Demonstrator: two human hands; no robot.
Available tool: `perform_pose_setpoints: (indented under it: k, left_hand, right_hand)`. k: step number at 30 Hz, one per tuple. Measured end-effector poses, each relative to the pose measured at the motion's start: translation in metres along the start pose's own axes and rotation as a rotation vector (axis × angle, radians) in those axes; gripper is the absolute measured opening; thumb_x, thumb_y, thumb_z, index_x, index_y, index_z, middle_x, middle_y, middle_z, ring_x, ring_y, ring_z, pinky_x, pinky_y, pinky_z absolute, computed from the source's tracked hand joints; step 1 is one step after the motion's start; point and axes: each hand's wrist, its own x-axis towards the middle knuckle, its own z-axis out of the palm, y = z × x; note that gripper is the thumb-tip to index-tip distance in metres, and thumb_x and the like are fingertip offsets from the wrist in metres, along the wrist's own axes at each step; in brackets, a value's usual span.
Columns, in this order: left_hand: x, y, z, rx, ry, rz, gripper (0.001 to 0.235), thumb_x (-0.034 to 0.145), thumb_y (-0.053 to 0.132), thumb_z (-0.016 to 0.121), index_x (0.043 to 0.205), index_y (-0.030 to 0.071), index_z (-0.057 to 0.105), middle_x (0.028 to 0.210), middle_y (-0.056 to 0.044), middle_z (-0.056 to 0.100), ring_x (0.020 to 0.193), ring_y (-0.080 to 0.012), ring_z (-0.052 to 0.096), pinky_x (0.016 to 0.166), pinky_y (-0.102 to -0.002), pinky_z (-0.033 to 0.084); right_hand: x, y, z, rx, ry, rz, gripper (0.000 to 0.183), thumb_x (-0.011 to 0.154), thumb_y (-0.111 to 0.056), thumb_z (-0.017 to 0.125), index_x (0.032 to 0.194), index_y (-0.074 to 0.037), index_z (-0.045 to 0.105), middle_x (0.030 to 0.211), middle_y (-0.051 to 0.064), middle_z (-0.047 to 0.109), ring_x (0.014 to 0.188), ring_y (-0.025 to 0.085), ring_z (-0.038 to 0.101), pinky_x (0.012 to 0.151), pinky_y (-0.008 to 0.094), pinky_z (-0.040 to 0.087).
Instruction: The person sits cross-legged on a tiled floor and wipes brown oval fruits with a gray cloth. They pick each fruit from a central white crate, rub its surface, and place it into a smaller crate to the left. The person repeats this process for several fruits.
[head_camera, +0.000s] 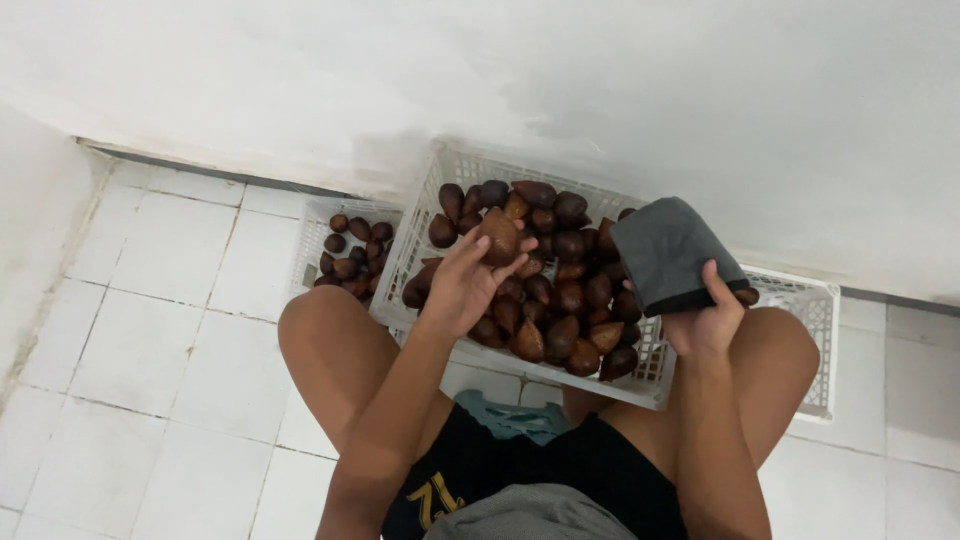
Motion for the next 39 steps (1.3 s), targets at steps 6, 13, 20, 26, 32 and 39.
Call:
perform_pose_setpoints:
  k: [6, 13, 20, 26, 32, 39]
  left_hand:
    - [0.006, 0.0, -0.013, -0.036, 0.13, 0.015, 0.057, 0.106, 0.027, 0.059, 0.15, -0.004, 0.04, 0.143, -0.03, 0.053, 0.132, -0.0427, 0.054, 0.119, -0.059, 0.041]
    - [0.006, -0.007, -0.014, -0.161, 0.189, -0.031, 0.042, 0.108, 0.019, 0.05, 0.142, -0.004, 0.05, 0.145, -0.03, 0.053, 0.128, -0.0438, 0.056, 0.116, -0.058, 0.045]
    - [0.009, -0.017, -0.02, -0.123, 0.107, -0.06, 0.049, 0.104, 0.03, 0.052, 0.143, 0.0, 0.051, 0.137, -0.022, 0.057, 0.118, -0.04, 0.062, 0.104, -0.057, 0.055]
    - [0.009, -0.021, -0.024, 0.037, 0.083, -0.063, 0.039, 0.103, 0.028, 0.058, 0.133, 0.002, 0.058, 0.127, -0.016, 0.059, 0.113, -0.0324, 0.064, 0.082, -0.042, 0.06]
    - [0.008, -0.027, -0.022, -0.007, 0.08, -0.097, 0.038, 0.105, 0.031, 0.056, 0.128, 0.001, 0.057, 0.113, -0.02, 0.064, 0.101, -0.0351, 0.066, 0.065, -0.039, 0.055]
    - [0.005, -0.034, -0.003, 0.137, 0.164, -0.041, 0.05, 0.108, 0.041, 0.054, 0.137, 0.001, 0.059, 0.124, -0.018, 0.062, 0.104, -0.0277, 0.064, 0.075, -0.04, 0.062]
  right_hand:
    - [0.002, 0.006, 0.009, 0.037, 0.094, 0.008, 0.062, 0.093, -0.037, 0.072, 0.144, -0.008, 0.056, 0.151, 0.016, 0.055, 0.139, 0.034, 0.054, 0.123, 0.055, 0.036]
    - [0.002, 0.011, 0.016, 0.056, 0.151, -0.007, 0.056, 0.088, -0.033, 0.075, 0.137, -0.008, 0.062, 0.141, 0.017, 0.063, 0.132, 0.033, 0.061, 0.121, 0.054, 0.041]
    - [0.002, 0.015, 0.009, 0.017, 0.147, -0.051, 0.051, 0.091, -0.031, 0.073, 0.137, -0.01, 0.063, 0.142, 0.015, 0.063, 0.133, 0.031, 0.06, 0.12, 0.051, 0.043]
    - [0.005, 0.019, 0.0, -0.027, 0.11, -0.086, 0.05, 0.094, -0.031, 0.072, 0.139, -0.011, 0.061, 0.143, 0.014, 0.062, 0.135, 0.032, 0.059, 0.119, 0.052, 0.044]
    - [0.031, 0.04, -0.062, -0.062, 0.131, -0.216, 0.04, 0.096, -0.023, 0.073, 0.134, -0.013, 0.066, 0.134, 0.014, 0.067, 0.127, 0.034, 0.065, 0.115, 0.053, 0.05]
    - [0.012, 0.056, -0.02, -0.32, 0.047, -0.535, 0.048, 0.097, -0.013, 0.073, 0.142, -0.011, 0.056, 0.139, 0.014, 0.062, 0.133, 0.03, 0.058, 0.119, 0.055, 0.046]
